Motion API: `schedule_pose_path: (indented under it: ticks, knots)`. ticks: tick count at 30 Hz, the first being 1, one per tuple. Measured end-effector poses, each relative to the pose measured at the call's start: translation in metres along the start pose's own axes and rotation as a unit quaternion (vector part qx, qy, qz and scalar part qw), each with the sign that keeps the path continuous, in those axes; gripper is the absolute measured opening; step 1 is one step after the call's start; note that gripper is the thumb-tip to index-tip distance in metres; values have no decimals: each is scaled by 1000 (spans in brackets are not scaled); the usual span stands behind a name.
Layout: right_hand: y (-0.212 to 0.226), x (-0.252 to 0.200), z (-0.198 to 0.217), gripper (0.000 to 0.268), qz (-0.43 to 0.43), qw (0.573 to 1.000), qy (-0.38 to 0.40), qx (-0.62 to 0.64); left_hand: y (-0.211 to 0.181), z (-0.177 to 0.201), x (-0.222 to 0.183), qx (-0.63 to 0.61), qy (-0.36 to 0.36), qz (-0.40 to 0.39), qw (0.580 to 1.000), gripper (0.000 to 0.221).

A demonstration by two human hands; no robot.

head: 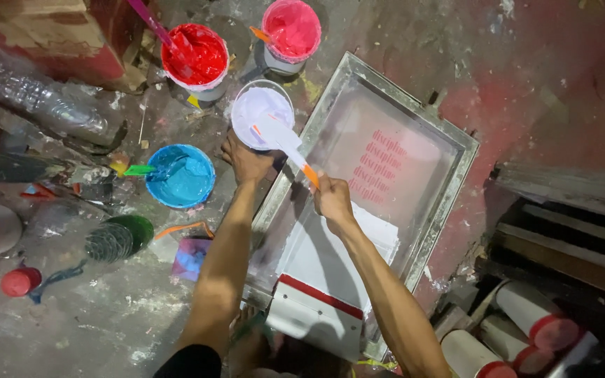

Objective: Applying white ink to a screen printing frame and cleaning a squeegee using a spatula.

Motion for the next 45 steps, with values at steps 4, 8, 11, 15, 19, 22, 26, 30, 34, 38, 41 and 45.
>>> schedule_pose_path:
  ticks: [4, 8, 11, 15, 19, 22, 26, 30, 34, 38, 41, 45]
  knots:
    - [12, -3, -2, 48, 21, 997, 20, 71, -6, 2, -1, -15, -1, -10, 1000, 91]
    - [-3, 7, -8, 51, 57, 998, 30, 24, 20, -10, 4, 7, -2, -3, 1000, 97]
    - [-18, 13, -9, 52, 98, 995, 13, -9, -6, 1, -1, -25, 11, 1, 1000, 96]
    - [-13, 0, -7, 51, 207, 968, -32, -134, -9, 2, -1, -17, 2, -7, 1000, 97]
    - [-1, -8, -5, 53, 217, 955, -70, -191, 4, -2, 2, -30, 12, -4, 999, 95]
    - [-11, -14, -1, 56, 186, 963, -61, -187, 44, -25, 9, 21, 2, 3, 1000, 107]
    - [-15, -11, 1, 56, 166, 976, -46, -133, 19, -16, 6, 24, -17, -11, 1000, 98]
    - [-4, -18, -6, 48, 10, 998, -5, 54, 10, -8, 1, 11, -3, -2, 1000, 101]
    - [-10, -13, -11, 49, 13, 995, 29, 94, 39, -25, 8, 18, -4, -4, 1000, 97]
    - [-28, -6, -14, 51, 76, 997, 0, -6, 32, -22, 8, 23, -8, -5, 1000, 92]
    - [-26, -13, -13, 52, 120, 989, -19, -79, 48, -28, 10, 37, 12, -3, 999, 106]
    - [-27, -23, -10, 52, 101, 987, -33, -123, 46, -26, 10, 29, 18, -2, 999, 108]
Point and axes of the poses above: each hand's wrist, its own x-axis towards the middle knuckle, its own z-axis out of the back of the hand, y = z × x, the point moved 3 cm from there along x, towards the middle knuckle, and after that the axes turned 6 degrees about -x, right-handed, at the moved point
